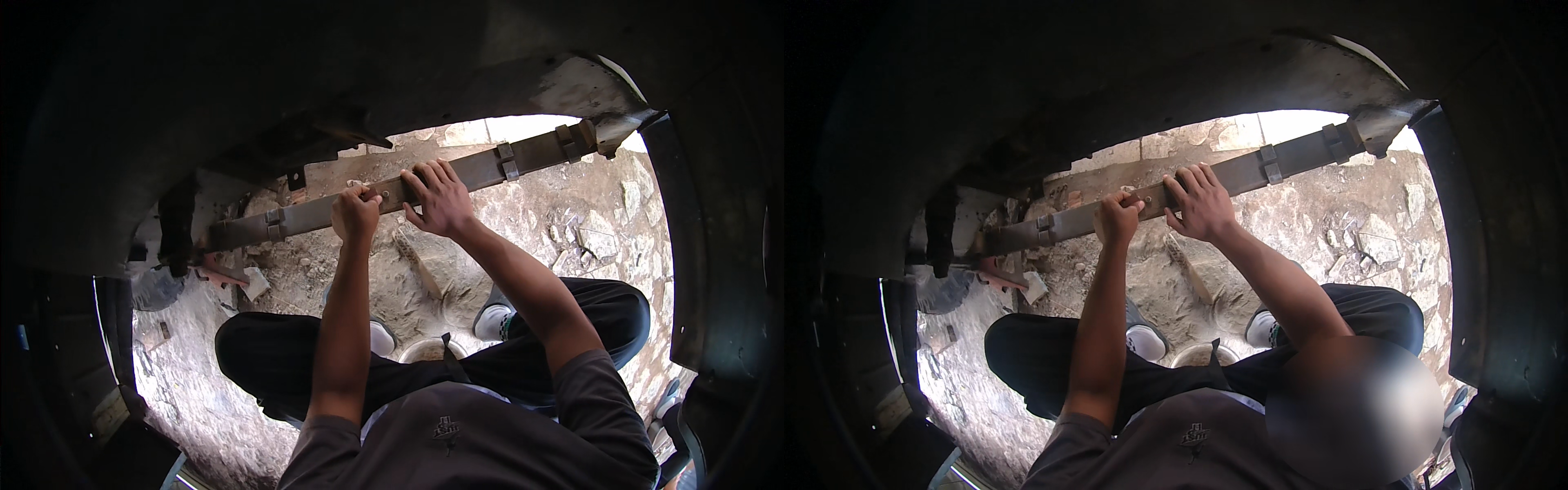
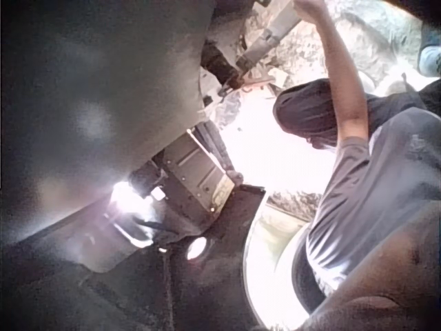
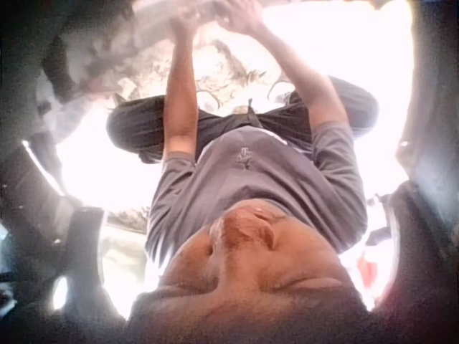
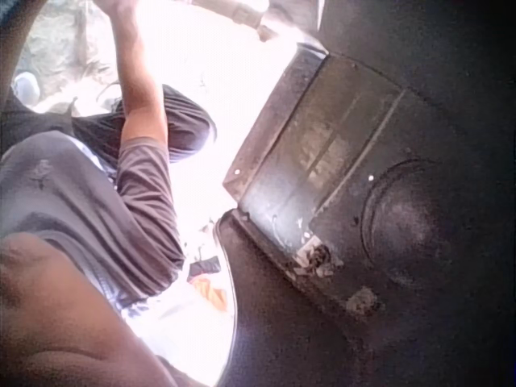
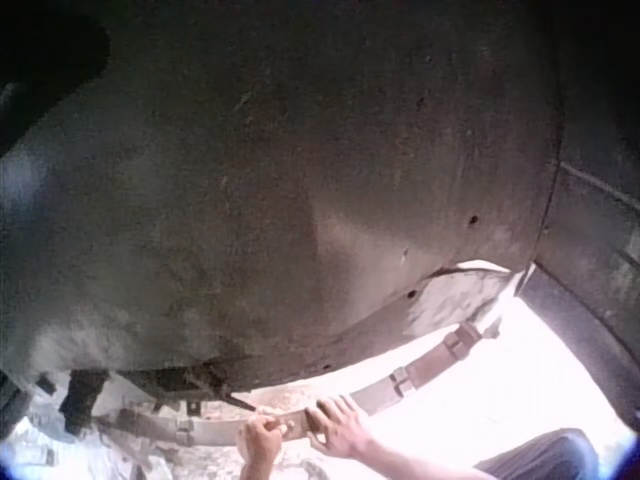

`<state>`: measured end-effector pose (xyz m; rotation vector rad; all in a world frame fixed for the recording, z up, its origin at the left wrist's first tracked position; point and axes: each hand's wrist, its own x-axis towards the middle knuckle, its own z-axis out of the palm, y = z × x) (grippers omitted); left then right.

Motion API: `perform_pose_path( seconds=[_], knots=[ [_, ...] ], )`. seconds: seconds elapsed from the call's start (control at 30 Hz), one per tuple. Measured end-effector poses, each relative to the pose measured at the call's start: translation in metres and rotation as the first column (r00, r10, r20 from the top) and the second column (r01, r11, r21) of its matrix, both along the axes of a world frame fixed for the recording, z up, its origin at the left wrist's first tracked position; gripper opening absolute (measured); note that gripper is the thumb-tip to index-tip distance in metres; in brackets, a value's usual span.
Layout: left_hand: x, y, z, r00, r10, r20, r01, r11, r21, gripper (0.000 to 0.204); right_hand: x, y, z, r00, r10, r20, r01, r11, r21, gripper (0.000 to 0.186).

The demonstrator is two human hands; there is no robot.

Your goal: The person sits beneath a vehicle and uses a wrench to tighten bolts on a metal suspension component. They then insert a rubber bushing into a hole in the metal frame and press it into place by hand.

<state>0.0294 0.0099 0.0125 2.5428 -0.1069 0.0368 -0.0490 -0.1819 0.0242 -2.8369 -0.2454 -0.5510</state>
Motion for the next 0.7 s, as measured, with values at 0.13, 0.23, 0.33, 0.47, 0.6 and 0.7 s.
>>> perform_pose_path(
  seconds=[0.13, 0.23, 0.33, 0.47, 0.6, 0.7],
  knots=[
    [0.018, -0.01, 0.008, 0.991, 0.046, 0.128, -0.047, 0.999, 0.006, 0.017, 0.0, 0.0, 0.001, 1.0, 0.008, -0.005, -0.008, 1.0, 0.01, 0.064],
    [0.026, -0.01, 0.008, 0.995, 0.076, 0.056, -0.076, 0.997, -0.012, 0.016, 0.001, 0.003, 0.004, 1.0, 0.003, -0.006, -0.003, 1.0, -0.018, 0.063],
    [0.017, -0.007, 0.0, 0.997, 0.056, 0.059, -0.055, 0.998, -0.024, 0.016, 0.0, 0.002, 0.004, 1.0, 0.008, -0.014, -0.008, 1.0, -0.009, 0.063],
    [-0.003, -0.005, -0.002, 0.996, 0.01, 0.083, -0.012, 1.0, 0.018, 0.018, -0.001, -0.001, 0.0, 1.0, -0.002, -0.003, 0.002, 1.0, -0.009, 0.064],
    [0.007, -0.006, -0.001, 1.0, 0.028, 0.005, -0.029, 0.999, 0.03, 0.018, -0.002, -0.002, 0.0, 1.0, 0.0, -0.005, 0.0, 1.0, -0.007, 0.065],
    [0.028, -0.007, -0.002, 0.997, 0.045, 0.059, -0.048, 0.998, 0.038, 0.017, 0.0, 0.002, 0.005, 1.0, 0.008, -0.01, -0.008, 1.0, -0.022, 0.064]
  ],
)
